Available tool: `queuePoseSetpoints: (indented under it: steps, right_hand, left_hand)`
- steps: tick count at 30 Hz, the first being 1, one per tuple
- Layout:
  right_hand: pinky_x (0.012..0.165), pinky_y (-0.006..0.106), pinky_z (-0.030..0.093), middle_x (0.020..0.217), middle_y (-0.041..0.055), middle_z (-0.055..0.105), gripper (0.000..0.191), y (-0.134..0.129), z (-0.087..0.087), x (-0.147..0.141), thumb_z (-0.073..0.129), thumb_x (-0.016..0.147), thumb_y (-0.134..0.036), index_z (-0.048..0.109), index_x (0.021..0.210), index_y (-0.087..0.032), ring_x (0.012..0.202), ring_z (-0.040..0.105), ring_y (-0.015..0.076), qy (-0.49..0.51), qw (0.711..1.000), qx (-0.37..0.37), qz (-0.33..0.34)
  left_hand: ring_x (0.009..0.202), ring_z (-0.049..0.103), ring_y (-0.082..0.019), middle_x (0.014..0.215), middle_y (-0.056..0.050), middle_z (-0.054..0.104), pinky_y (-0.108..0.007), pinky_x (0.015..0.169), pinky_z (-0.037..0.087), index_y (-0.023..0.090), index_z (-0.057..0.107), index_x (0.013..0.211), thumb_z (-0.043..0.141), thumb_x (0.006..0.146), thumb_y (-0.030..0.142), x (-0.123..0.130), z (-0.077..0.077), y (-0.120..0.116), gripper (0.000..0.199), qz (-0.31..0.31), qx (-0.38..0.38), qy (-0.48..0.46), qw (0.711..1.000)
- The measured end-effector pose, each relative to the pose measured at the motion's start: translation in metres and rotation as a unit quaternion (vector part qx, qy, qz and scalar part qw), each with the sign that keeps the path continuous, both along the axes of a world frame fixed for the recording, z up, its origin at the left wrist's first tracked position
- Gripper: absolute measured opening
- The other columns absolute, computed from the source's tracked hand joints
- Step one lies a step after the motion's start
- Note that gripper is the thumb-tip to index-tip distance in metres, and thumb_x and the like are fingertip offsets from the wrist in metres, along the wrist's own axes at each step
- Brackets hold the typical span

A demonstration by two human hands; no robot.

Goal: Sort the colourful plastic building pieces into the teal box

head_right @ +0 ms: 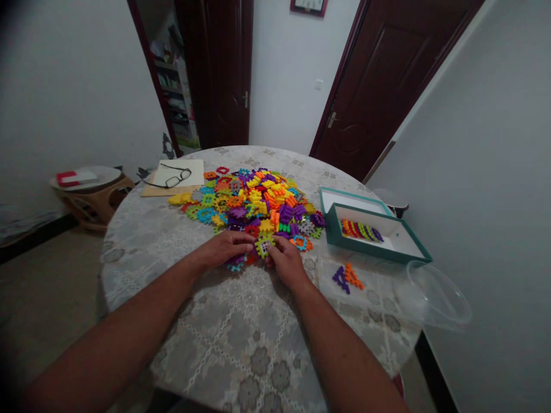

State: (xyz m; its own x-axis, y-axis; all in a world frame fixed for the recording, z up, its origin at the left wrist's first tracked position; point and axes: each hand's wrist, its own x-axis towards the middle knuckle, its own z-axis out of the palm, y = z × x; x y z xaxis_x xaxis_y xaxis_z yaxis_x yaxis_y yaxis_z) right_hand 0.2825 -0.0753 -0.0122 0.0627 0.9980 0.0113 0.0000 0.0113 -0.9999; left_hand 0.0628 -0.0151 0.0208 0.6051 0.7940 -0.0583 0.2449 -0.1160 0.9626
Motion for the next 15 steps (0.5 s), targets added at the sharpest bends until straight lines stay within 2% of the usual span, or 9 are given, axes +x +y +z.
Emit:
queuePoseSetpoints:
  steps: [2,6,9,15]
  right_hand:
    - [0.054,0.025,0.051,0.086,0.0012,0.074,0.042,-0.001,0.002,0.000,0.075,0.085,-0.047,0.076,0.117,-0.019,0.059,0.061,0.0131,-0.012,1.000,0.004,0.015]
    - [0.053,0.025,0.049,0.086,0.0012,0.075,0.043,-0.003,0.007,-0.002,0.076,0.083,-0.046,0.076,0.117,-0.020,0.059,0.061,0.0132,-0.027,0.999,0.004,0.034]
    - [0.051,0.025,0.048,0.080,-0.0006,0.072,0.046,-0.003,0.008,-0.002,0.079,0.078,-0.044,0.074,0.118,-0.021,0.057,0.060,0.0133,-0.022,0.999,-0.007,0.024]
    - [0.049,0.023,0.047,0.085,-0.0020,0.071,0.036,-0.003,0.006,0.004,0.075,0.077,-0.037,0.071,0.110,-0.024,0.060,0.059,0.0132,0.039,0.999,-0.023,-0.024]
  left_hand:
    - [0.057,0.051,-0.016,0.070,-0.002,0.071,-0.030,0.060,0.041,0.020,0.085,0.115,0.075,0.087,0.049,0.001,0.001,-0.001,0.042,0.008,0.004,-0.009,1.000]
    - [0.075,0.064,-0.022,0.090,-0.008,0.080,-0.032,0.068,0.048,0.024,0.087,0.105,0.078,0.086,0.050,0.003,0.001,-0.001,0.033,0.009,0.025,-0.047,0.999]
    - [0.080,0.066,-0.022,0.096,-0.009,0.080,-0.032,0.070,0.049,0.023,0.086,0.099,0.076,0.090,0.055,0.003,-0.001,-0.001,0.035,0.016,0.015,-0.058,0.998]
    - [0.080,0.065,-0.020,0.094,-0.009,0.077,-0.031,0.072,0.050,0.020,0.083,0.101,0.073,0.090,0.062,0.006,-0.012,0.002,0.044,0.139,-0.082,-0.138,0.977]
